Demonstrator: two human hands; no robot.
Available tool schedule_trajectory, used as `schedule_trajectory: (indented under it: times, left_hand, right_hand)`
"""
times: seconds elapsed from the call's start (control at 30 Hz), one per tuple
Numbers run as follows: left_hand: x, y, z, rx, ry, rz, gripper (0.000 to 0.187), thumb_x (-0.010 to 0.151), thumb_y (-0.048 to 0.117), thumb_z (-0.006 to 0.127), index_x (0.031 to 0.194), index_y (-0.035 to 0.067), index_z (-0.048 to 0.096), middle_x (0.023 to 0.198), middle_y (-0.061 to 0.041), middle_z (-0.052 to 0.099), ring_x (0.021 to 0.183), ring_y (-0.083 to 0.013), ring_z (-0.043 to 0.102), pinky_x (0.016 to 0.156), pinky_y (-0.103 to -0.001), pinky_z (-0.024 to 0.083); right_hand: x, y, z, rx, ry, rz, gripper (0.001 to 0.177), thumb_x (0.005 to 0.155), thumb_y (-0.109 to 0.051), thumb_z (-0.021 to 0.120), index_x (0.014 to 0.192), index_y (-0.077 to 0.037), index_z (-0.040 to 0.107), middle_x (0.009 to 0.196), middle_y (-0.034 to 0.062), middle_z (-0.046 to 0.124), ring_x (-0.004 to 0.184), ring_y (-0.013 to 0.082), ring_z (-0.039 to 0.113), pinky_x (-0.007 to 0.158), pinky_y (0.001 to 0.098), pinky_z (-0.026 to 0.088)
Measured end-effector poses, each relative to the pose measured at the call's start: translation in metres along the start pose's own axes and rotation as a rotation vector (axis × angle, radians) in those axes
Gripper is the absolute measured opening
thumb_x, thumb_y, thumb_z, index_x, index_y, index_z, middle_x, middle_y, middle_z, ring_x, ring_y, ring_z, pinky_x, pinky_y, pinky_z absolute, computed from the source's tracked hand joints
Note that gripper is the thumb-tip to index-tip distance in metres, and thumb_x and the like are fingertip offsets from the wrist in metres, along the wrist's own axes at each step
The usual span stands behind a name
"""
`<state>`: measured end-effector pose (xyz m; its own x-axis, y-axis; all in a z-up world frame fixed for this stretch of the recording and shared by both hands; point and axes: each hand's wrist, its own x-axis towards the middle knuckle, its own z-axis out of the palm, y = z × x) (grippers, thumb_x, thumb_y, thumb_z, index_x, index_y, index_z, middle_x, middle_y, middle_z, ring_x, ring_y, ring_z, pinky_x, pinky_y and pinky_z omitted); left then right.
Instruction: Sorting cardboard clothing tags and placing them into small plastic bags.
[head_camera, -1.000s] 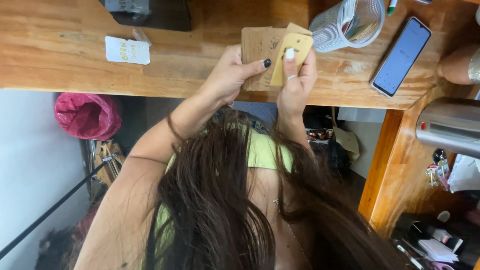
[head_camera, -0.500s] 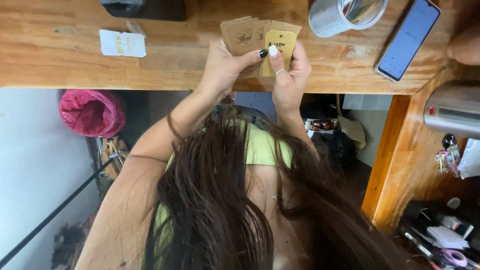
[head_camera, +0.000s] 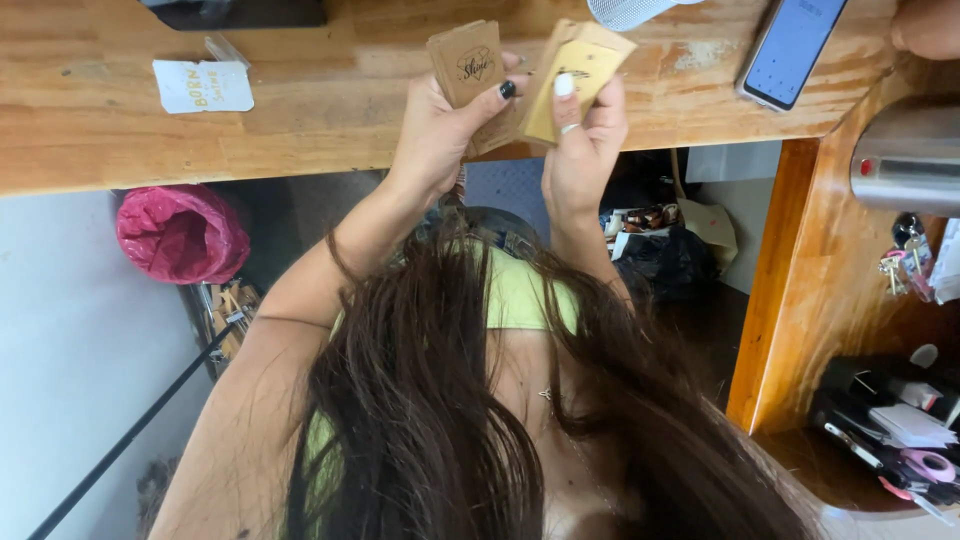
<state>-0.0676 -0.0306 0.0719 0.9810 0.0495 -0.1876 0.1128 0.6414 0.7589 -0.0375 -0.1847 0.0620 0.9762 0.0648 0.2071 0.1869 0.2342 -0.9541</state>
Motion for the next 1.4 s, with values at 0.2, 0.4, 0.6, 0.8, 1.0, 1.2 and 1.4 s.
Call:
schedule_trajectory:
  times: [0.2,0.4,0.6,0.8,1.0,1.2,1.4]
  left_hand:
    - [0.004,0.002,-0.009,-0.171,-0.120,-0.112,0.037,0.100,0.003,0.051,0.136,-0.003,0.054,0.129,-0.024,0.070,0.120,-0.0351,0.071,0.107,-0.051,0.058]
    - [0.007,-0.007,-0.008,-0.028,-0.115,-0.014,0.032,0.093,0.010,0.077,0.120,-0.002,0.065,0.119,-0.018,0.074,0.110,-0.0271,0.074,0.096,-0.042,0.066]
    - [0.007,-0.004,-0.002,-0.070,0.032,-0.069,0.036,0.082,0.011,0.085,0.113,0.001,0.070,0.110,-0.015,0.078,0.099,-0.0243,0.077,0.085,-0.039,0.069]
    - [0.008,-0.003,-0.010,0.018,-0.030,-0.124,0.030,0.091,0.010,0.074,0.118,0.000,0.066,0.116,-0.015,0.075,0.105,-0.0235,0.075,0.092,-0.039,0.067]
    - [0.003,0.012,0.004,0.244,0.050,0.052,0.013,0.090,0.011,0.078,0.094,0.005,0.068,0.076,-0.006,0.069,0.061,-0.0112,0.062,0.051,-0.025,0.051]
    - [0.005,-0.004,-0.019,-0.064,-0.076,0.009,0.035,0.096,0.013,0.074,0.128,0.002,0.066,0.128,-0.016,0.071,0.116,-0.0251,0.072,0.099,-0.041,0.065]
    - [0.001,0.001,-0.004,0.202,-0.105,0.142,0.031,0.103,0.024,0.064,0.126,0.004,0.065,0.122,-0.009,0.073,0.112,-0.0196,0.070,0.099,-0.035,0.061]
  right_hand:
    - [-0.004,-0.005,-0.027,0.316,0.162,0.056,0.031,0.111,-0.010,0.063,0.140,-0.007,0.057,0.132,0.0104,0.066,0.117,0.0225,0.063,0.103,0.0412,0.057]
    - [-0.005,-0.032,0.002,0.133,-0.066,0.071,0.025,0.106,-0.010,0.067,0.128,-0.003,0.059,0.122,0.0108,0.067,0.112,0.0248,0.066,0.102,0.0384,0.058]
    - [0.003,-0.045,0.024,-0.210,-0.085,-0.055,0.019,0.104,-0.024,0.064,0.109,-0.010,0.052,0.099,-0.0001,0.055,0.091,0.0111,0.052,0.084,0.0269,0.046]
    - [0.009,-0.029,0.015,-0.171,-0.141,-0.030,0.026,0.107,-0.022,0.064,0.125,-0.009,0.050,0.113,0.0039,0.058,0.104,0.0145,0.056,0.094,0.0292,0.049]
    - [0.010,-0.029,0.012,-0.212,-0.211,0.095,0.025,0.104,-0.019,0.067,0.122,-0.004,0.057,0.110,0.0060,0.066,0.100,0.0148,0.063,0.088,0.0274,0.055]
    - [0.014,-0.017,0.010,0.048,-0.129,0.032,0.024,0.106,-0.016,0.067,0.124,-0.004,0.056,0.117,0.0080,0.065,0.108,0.0185,0.064,0.097,0.0350,0.058]
    - [0.003,-0.030,0.024,-0.316,-0.224,0.054,0.029,0.109,-0.029,0.055,0.126,-0.007,0.047,0.115,0.0054,0.055,0.107,0.0161,0.054,0.098,0.0331,0.049]
